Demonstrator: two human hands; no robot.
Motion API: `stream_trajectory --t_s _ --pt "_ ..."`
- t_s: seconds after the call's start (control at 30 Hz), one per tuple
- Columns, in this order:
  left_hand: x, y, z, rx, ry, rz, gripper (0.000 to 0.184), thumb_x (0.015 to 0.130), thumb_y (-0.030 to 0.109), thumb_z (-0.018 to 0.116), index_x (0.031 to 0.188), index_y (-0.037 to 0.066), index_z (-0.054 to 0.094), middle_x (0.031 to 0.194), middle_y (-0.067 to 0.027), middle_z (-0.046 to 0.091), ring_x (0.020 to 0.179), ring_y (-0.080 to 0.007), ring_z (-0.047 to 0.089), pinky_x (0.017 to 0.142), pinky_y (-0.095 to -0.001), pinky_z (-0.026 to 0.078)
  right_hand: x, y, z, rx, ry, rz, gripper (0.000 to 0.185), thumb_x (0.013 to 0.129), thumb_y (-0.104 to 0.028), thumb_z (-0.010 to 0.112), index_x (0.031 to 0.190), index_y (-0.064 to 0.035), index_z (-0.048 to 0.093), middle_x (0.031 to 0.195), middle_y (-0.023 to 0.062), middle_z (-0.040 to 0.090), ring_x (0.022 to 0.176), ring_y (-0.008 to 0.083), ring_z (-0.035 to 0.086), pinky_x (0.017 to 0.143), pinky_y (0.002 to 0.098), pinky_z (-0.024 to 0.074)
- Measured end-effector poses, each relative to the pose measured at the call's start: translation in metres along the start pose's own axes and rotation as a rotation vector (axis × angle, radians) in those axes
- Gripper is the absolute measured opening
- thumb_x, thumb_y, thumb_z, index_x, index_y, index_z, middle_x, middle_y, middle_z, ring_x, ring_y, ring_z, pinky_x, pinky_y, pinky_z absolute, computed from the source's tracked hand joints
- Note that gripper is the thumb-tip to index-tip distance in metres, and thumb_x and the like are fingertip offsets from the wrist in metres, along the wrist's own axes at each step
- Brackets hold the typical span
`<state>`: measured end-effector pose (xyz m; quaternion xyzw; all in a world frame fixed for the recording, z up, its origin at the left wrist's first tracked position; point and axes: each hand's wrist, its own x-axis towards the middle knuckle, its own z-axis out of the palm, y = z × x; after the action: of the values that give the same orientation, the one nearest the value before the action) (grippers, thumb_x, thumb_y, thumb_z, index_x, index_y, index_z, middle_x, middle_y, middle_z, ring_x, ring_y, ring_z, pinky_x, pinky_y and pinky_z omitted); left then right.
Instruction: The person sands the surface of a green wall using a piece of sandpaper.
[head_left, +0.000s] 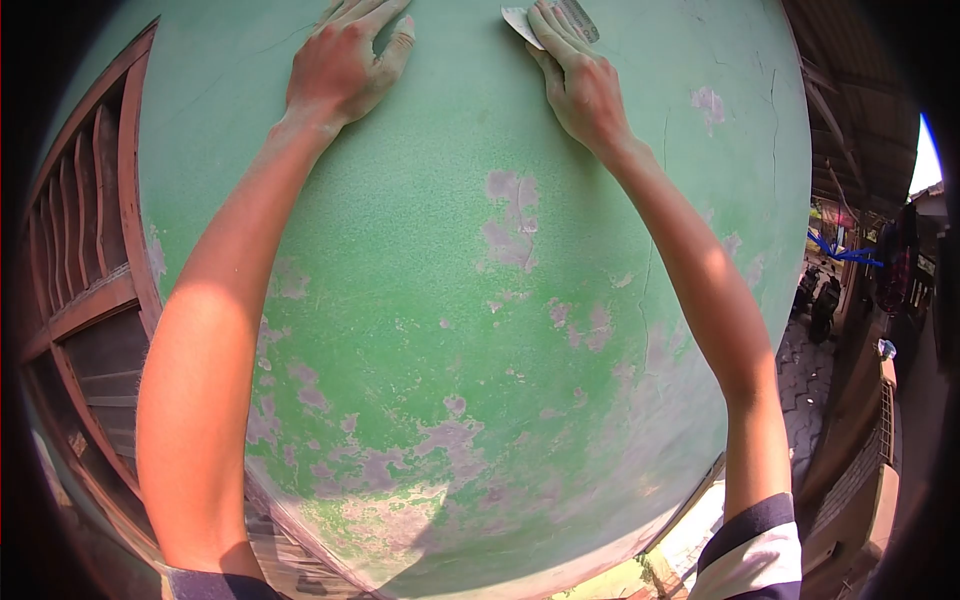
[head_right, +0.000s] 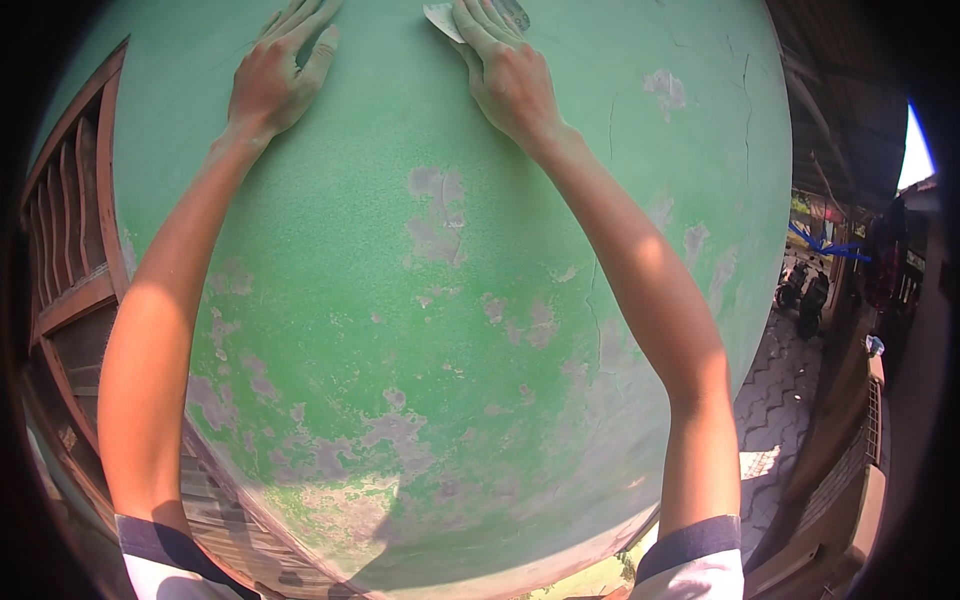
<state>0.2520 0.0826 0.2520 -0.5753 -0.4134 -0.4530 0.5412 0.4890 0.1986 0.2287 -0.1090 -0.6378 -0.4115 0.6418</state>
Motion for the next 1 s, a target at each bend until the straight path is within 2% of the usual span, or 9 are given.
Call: stream_trajectory --t_s 0.03,0.13,0.17,0.23,0.33,0.4,0.63,0.73,1.0 --pt "-0.001 0.0 -0.001 0.005 0.002 -0.002 0.054 0.096 0.017 0.058 0.147 0.004 0.053 0.159 -0.0148 0.044 0.152 -0.0311 0.034 0.127 -0.0444 0.024 -0.007 -0.007 0.003 0.031 0.082 -0.132 0.041 0.103 -0.015 0.056 0.143 -0.0098 0.058 0.146 0.0116 0.056 0.138 0.0341 0.05 0.11 0.0414 0.0464" --pt "-0.002 -0.004 0.004 -0.013 0.0 -0.029 0.052 0.095 0.016 0.058 0.146 0.004 0.054 0.158 -0.0149 0.045 0.151 -0.0311 0.035 0.127 -0.0446 0.024 0.003 -0.005 -0.004 -0.012 -0.014 -0.079 0.039 0.103 -0.016 0.058 0.142 -0.01 0.06 0.149 0.0111 0.054 0.141 0.0333 0.047 0.114 0.0396 0.0431" --pt "-0.002 -0.011 0.012 0.048 0.128 0.084 0.046 0.101 0.02 0.055 0.146 0.009 0.056 0.155 -0.0117 0.049 0.146 -0.0305 0.043 0.121 -0.0438 0.033 0.014 0.002 -0.006 -0.012 -0.014 -0.084 0.039 0.103 -0.016 0.058 0.142 -0.01 0.06 0.149 0.0111 0.054 0.141 0.0333 0.047 0.114 0.0396 0.0431" --pt "-0.001 -0.02 0.02 0.11 0.259 0.195 0.041 0.106 0.025 0.053 0.145 0.015 0.058 0.152 -0.0086 0.053 0.14 -0.03 0.051 0.116 -0.0429 0.041 0.051 0.019 -0.008 0.031 -0.045 0.097 0.042 0.108 -0.024 0.047 0.144 -0.0049 0.057 0.155 0.0195 0.047 0.152 0.0391 0.029 0.126 0.0476 0.0193" --pt "0.0 -0.017 0.016 0.147 0.211 0.182 0.043 0.106 0.027 0.051 0.147 0.015 0.056 0.156 -0.0083 0.05 0.145 -0.0284 0.045 0.117 -0.0417 0.039 0.064 0.022 -0.003 0.03 0.022 0.243 0.044 0.108 -0.028 0.047 0.143 -0.0039 0.058 0.156 0.0197 0.046 0.152 0.0377 0.029 0.126 0.0465 0.019" --pt "-0.005 0.002 -0.002 -0.026 0.01 0.0 0.051 0.094 0.014 0.059 0.145 0.004 0.056 0.157 -0.0149 0.046 0.151 -0.0314 0.035 0.126 -0.0448 0.025 0.024 -0.006 -0.001 -0.011 -0.02 0.185 0.045 0.108 -0.03 0.046 0.144 -0.0036 0.057 0.156 0.0199 0.045 0.153 0.038 0.029 0.126 0.0471 0.0187" --pt "-0.008 0.013 -0.007 -0.017 0.019 -0.054 0.05 0.092 0.012 0.059 0.142 0.004 0.059 0.156 -0.0148 0.048 0.15 -0.032 0.037 0.126 -0.045 0.026 0.022 -0.008 -0.015 0.074 -0.222 0.076 0.054 0.108 -0.036 0.047 0.146 0.0012 0.052 0.157 0.0247 0.041 0.153 0.0412 0.025 0.126 0.0513 0.0168" --pt "-0.005 0.005 -0.002 -0.045 0.039 -0.011 0.049 0.092 0.011 0.059 0.14 0.003 0.061 0.154 -0.0156 0.051 0.149 -0.0324 0.038 0.125 -0.0452 0.026 0.021 -0.014 0.0 -0.029 -0.148 -0.081 0.056 0.108 -0.036 0.046 0.149 0.0032 0.048 0.159 0.0274 0.037 0.153 0.0414 0.024 0.126 0.0517 0.0147" --pt "-0.006 0.004 0.001 -0.004 0.066 -0.015 0.048 0.092 0.011 0.058 0.138 0.001 0.061 0.152 -0.0173 0.052 0.149 -0.0326 0.039 0.125 -0.0449 0.027 0.007 -0.021 0.004 0.103 -0.094 -0.012 0.052 0.109 -0.03 0.042 0.148 0.0046 0.049 0.159 0.0285 0.037 0.153 0.0406 0.025 0.126 0.0527 0.0108"
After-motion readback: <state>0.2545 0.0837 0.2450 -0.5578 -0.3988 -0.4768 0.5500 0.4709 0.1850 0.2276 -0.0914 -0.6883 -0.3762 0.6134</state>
